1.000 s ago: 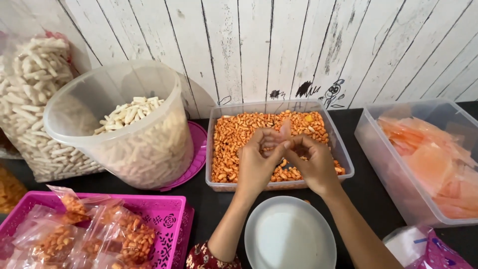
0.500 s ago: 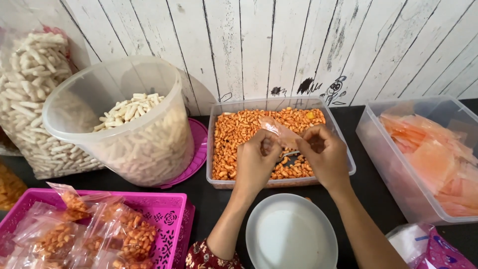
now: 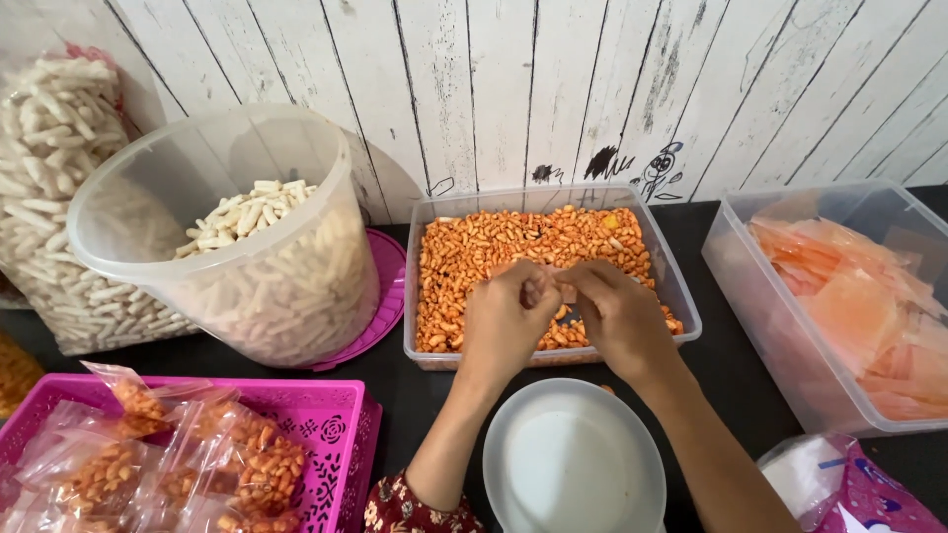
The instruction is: Packaging small orange snacks into plastic bags, weighing them on a digital scale, and organizing the filled bags into a pink basket.
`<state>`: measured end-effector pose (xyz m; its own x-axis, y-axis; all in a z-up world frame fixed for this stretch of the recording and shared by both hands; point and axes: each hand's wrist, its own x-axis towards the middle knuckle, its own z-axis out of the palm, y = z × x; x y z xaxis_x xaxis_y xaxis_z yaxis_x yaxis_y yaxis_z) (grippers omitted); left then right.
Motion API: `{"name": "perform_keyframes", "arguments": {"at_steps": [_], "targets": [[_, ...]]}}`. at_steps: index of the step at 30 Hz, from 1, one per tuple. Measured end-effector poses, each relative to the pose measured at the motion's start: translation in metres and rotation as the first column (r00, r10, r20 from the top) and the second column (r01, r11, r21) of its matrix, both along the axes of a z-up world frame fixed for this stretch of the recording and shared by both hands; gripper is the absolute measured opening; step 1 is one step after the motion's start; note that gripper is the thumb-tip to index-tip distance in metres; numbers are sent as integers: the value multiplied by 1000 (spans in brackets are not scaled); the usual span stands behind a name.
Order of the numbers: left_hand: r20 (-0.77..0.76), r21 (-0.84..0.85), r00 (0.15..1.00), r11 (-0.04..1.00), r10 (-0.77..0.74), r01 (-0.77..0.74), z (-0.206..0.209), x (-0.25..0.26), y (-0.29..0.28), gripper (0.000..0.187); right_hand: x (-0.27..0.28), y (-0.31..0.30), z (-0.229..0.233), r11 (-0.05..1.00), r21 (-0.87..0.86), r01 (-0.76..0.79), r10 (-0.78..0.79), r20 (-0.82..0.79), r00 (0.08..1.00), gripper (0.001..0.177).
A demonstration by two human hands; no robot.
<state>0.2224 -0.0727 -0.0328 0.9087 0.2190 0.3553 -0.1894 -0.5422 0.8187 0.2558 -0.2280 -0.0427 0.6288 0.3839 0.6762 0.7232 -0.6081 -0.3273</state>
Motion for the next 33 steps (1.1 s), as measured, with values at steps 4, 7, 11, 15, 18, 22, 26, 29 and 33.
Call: {"name": "perform_keyframes", "arguments": {"at_steps": [4, 7, 11, 15, 18, 22, 26, 29, 33], "targets": [[-10, 58, 999, 997, -44, 45, -4, 2, -2, 12, 8, -4, -9, 994, -110, 28, -32, -35, 999, 13], [-28, 125, 998, 991, -52, 55, -1, -1, 0, 15, 5, -3, -2, 998, -56, 11, -17, -106, 994, 15], [39, 206, 993, 973, -110, 100, 3, -1, 3, 15, 4, -4, 7, 998, 22, -51, 54, -178, 983, 24], [148, 286, 939, 922, -312, 261, 20, -11, 11, 76, 3, -8, 12, 985, 161, -58, 95, -233, 968, 27], [202, 387, 921, 891, -334, 239, 16, -11, 4, 84, 3, -9, 11, 971, 220, -98, 159, -277, 948, 28], [213, 413, 936, 894, -279, 173, -2, 1, -3, 77, -3, -6, 17, 982, 186, -37, 97, -324, 941, 30], [247, 367, 933, 917, -260, 159, 0, 0, -3, 72, -3, -7, 18, 975, 223, -19, 100, -360, 928, 27], [253, 337, 932, 927, -259, 166, -2, 3, -3, 67, 2, -10, 14, 969, 248, -16, 106, -356, 929, 24], [237, 351, 934, 920, -266, 173, -11, 7, -2, 67, 3, -10, 14, 970, 245, 9, 82, -358, 930, 20]]}}
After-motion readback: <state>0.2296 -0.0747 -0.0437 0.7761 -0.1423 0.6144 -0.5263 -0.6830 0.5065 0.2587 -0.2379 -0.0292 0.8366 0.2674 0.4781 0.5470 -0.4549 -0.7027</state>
